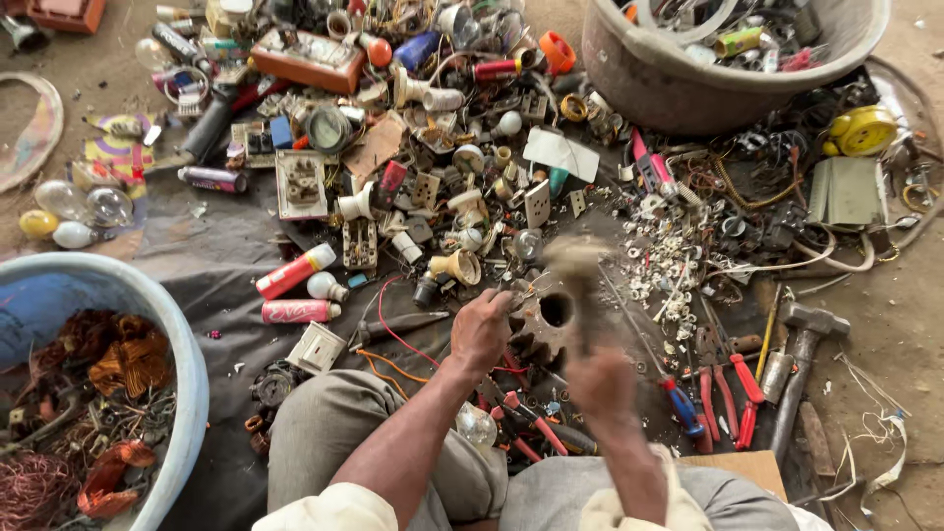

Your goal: The person sits on the floor and uses a hammer and pliers to strike and disassemble a metal gear from electronic scrap components, picking up small metal parts and wires from the pile.

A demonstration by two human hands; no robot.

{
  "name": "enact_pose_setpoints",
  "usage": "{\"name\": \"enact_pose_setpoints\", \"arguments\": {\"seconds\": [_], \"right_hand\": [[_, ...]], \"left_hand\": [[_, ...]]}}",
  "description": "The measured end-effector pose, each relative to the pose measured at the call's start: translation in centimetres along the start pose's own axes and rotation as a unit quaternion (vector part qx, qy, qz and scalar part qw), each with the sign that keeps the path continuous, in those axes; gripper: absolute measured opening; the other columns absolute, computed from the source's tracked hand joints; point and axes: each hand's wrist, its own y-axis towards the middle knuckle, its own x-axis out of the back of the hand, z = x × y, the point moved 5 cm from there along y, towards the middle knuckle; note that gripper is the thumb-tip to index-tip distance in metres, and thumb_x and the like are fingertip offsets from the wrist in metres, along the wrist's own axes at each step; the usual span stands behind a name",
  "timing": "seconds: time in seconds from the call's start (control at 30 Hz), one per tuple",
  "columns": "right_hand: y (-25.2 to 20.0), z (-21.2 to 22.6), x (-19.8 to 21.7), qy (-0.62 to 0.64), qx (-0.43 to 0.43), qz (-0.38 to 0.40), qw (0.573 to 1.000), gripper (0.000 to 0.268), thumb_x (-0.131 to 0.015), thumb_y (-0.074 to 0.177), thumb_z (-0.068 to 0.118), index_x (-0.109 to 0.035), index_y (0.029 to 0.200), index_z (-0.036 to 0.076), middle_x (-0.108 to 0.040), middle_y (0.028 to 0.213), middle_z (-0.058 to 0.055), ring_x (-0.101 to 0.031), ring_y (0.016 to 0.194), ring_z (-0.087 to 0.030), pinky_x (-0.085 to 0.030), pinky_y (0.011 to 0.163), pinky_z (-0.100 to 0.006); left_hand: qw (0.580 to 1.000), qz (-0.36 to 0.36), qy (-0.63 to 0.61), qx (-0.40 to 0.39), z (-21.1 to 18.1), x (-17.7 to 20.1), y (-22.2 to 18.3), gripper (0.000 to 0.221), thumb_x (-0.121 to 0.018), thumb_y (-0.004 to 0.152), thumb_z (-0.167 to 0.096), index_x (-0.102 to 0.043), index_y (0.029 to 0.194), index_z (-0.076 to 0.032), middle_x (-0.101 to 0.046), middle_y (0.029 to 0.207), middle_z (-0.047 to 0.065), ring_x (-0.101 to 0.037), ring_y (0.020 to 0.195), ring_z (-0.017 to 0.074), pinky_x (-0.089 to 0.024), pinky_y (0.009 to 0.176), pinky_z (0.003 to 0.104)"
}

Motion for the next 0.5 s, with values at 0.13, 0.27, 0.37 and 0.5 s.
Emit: {"name": "enact_pose_setpoints", "arguments": {"seconds": [0.13, 0.27, 0.37, 0.5], "right_hand": [[-1.5, -4.5, -4.3, -0.031, -0.269, 0.259, 0.927, 0.060, -0.057, 0.100, 0.047, -0.048, 0.153, 0.022, -0.076, 0.090, -0.019, -0.073, 0.076, -0.031, -0.061, 0.065, -0.045], [-2.1, -3.8, -1.9, 0.022, -0.180, 0.091, 0.979, 0.060, -0.060, 0.096, 0.042, -0.054, 0.152, 0.020, -0.075, 0.101, -0.020, -0.074, 0.073, -0.031, -0.060, 0.067, -0.046], [-1.6, -1.6, 1.9, 0.062, -0.004, -0.089, 0.994, 0.056, -0.060, 0.107, 0.039, -0.050, 0.154, 0.010, -0.074, 0.116, -0.023, -0.074, 0.095, -0.031, -0.060, 0.076, -0.045], [-1.4, -0.6, 1.6, 0.092, -0.086, -0.043, 0.991, 0.054, -0.060, 0.105, 0.032, -0.049, 0.153, 0.009, -0.070, 0.096, -0.018, -0.069, 0.077, -0.027, -0.059, 0.063, -0.042]], "left_hand": [[1.000, -0.010, 0.020, -0.015, 0.0, 0.4, -0.3, 0.014, -0.061, 0.085, -0.005, -0.069, 0.097, -0.008, -0.068, 0.097, 0.017, -0.068, 0.086, 0.0410, -0.055, 0.071, 0.051], [1.000, 0.009, -0.006, -0.004, 0.2, 0.0, 0.5, 0.012, -0.068, 0.083, -0.013, -0.068, 0.093, -0.007, -0.069, 0.092, 0.015, -0.068, 0.084, 0.0403, -0.055, 0.069, 0.050], [1.000, 0.004, -0.007, 0.000, 0.2, -0.3, 0.0, 0.011, -0.060, 0.091, -0.004, -0.069, 0.097, -0.008, -0.069, 0.095, 0.014, -0.069, 0.083, 0.0391, -0.056, 0.069, 0.049], [0.999, -0.018, -0.010, 0.028, 0.8, -0.6, 0.5, 0.012, -0.059, 0.090, -0.003, -0.070, 0.094, -0.008, -0.071, 0.096, 0.012, -0.070, 0.081, 0.0361, -0.056, 0.067, 0.047]]}}
